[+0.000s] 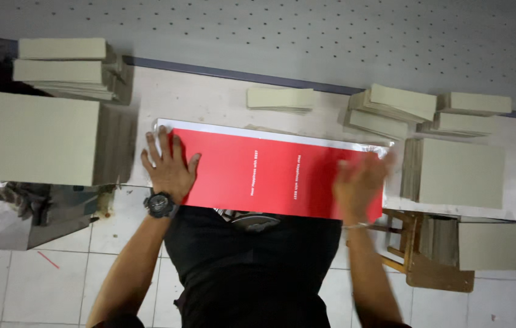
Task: The person places beige book blocks onto a white board, then covers them with a red cover sheet. The person repeats this process multiple times, stacking the completed units on the table.
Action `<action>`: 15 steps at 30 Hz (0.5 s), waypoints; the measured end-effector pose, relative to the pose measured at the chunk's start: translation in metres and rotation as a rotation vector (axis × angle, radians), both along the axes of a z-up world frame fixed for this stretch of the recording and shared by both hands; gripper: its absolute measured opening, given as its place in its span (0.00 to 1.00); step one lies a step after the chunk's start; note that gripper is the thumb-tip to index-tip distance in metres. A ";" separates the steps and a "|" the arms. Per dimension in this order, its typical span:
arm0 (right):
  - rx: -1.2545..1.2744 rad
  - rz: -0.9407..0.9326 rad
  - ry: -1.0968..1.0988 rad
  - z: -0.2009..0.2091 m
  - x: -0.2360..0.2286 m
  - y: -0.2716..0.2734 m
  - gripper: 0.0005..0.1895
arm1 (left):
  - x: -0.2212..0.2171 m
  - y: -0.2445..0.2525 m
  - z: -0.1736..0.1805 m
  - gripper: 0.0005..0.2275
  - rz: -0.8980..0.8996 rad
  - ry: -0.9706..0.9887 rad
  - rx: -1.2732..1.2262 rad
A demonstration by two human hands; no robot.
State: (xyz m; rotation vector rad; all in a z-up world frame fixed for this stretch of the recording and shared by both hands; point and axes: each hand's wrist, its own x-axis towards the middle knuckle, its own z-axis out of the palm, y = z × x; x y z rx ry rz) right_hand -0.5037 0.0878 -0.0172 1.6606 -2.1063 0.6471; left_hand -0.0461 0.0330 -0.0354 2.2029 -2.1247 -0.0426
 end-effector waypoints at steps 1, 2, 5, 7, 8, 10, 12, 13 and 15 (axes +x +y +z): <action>-0.003 0.000 -0.004 -0.016 0.044 -0.008 0.32 | 0.003 0.002 -0.002 0.36 0.000 -0.004 -0.003; -0.058 0.152 -0.038 -0.032 0.088 -0.017 0.38 | 0.004 0.003 -0.004 0.35 -0.019 0.021 -0.020; 0.021 0.377 -0.180 -0.040 0.212 -0.036 0.45 | 0.005 0.000 -0.008 0.34 -0.033 0.050 -0.050; 0.154 0.454 -0.289 -0.038 0.268 -0.043 0.45 | 0.004 0.001 -0.009 0.32 -0.025 0.056 -0.066; 0.234 0.509 -0.278 -0.039 0.284 -0.046 0.44 | 0.003 0.000 -0.009 0.31 -0.015 0.065 -0.077; 0.314 0.558 -0.272 -0.039 0.297 -0.048 0.44 | 0.005 0.001 -0.009 0.29 -0.012 0.069 -0.085; 0.546 0.525 -0.258 -0.041 0.285 -0.046 0.44 | 0.005 0.001 -0.013 0.30 0.003 0.077 -0.092; 0.550 0.518 -0.255 -0.051 0.259 -0.044 0.44 | 0.004 -0.002 -0.015 0.30 -0.002 0.083 -0.089; 0.249 0.470 -0.393 -0.072 0.210 -0.034 0.41 | 0.006 -0.002 -0.019 0.29 0.004 0.094 -0.102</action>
